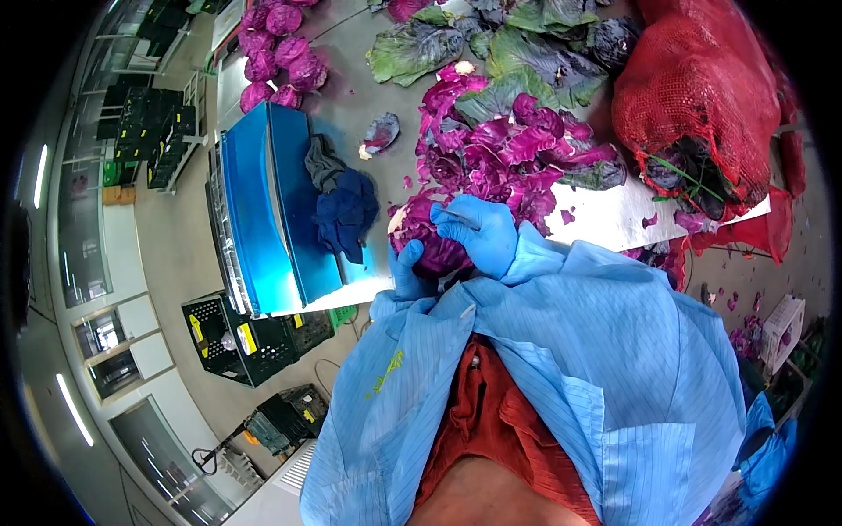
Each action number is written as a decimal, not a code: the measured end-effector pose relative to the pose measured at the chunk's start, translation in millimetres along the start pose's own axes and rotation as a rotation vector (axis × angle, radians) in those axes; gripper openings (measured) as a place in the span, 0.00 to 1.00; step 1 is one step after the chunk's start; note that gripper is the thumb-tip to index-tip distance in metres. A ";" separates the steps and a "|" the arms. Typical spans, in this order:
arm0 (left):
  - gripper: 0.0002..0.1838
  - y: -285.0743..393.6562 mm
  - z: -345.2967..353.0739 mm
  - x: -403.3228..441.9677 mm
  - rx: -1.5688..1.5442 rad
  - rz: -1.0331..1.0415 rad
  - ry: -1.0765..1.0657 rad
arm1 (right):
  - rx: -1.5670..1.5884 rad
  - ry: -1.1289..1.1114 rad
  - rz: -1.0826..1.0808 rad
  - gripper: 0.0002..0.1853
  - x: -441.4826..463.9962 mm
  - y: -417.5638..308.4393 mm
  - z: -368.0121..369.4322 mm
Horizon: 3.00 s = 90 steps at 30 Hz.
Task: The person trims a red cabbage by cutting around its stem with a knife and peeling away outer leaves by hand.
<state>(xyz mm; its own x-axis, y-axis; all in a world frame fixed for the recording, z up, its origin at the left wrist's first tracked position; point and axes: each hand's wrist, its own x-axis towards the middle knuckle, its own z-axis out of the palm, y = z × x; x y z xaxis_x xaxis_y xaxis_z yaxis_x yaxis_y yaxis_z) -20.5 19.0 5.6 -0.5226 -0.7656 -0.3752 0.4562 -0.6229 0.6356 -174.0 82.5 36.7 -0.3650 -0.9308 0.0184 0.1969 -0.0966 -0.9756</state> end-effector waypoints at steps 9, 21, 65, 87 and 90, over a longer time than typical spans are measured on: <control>0.44 -2.2 -2.0 1.4 0.030 0.014 -0.010 | 0.037 0.029 0.037 0.08 1.1 -10.6 2.2; 0.44 -0.6 -12.5 -2.6 0.070 0.000 -0.043 | -0.632 -0.176 -0.101 0.23 15.8 -23.2 -8.3; 0.44 13.7 0.8 18.3 0.049 0.060 -0.101 | -0.032 -0.050 0.586 0.23 47.5 -24.7 -25.2; 0.36 31.0 18.1 23.9 -0.596 -0.368 0.003 | 0.307 -0.079 0.781 0.16 22.8 38.2 -58.6; 0.37 29.6 17.6 30.5 -0.618 -0.388 -0.013 | 0.256 -0.085 0.727 0.14 20.0 39.6 -55.0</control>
<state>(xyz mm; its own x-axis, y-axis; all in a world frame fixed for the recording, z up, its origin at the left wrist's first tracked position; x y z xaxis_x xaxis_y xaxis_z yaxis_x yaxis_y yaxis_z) -35.5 -20.0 24.9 -0.7362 -0.4715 -0.4855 0.5577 -0.8291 -0.0405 -223.5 79.4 -13.6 0.0057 -0.8144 -0.5803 0.5685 0.4800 -0.6681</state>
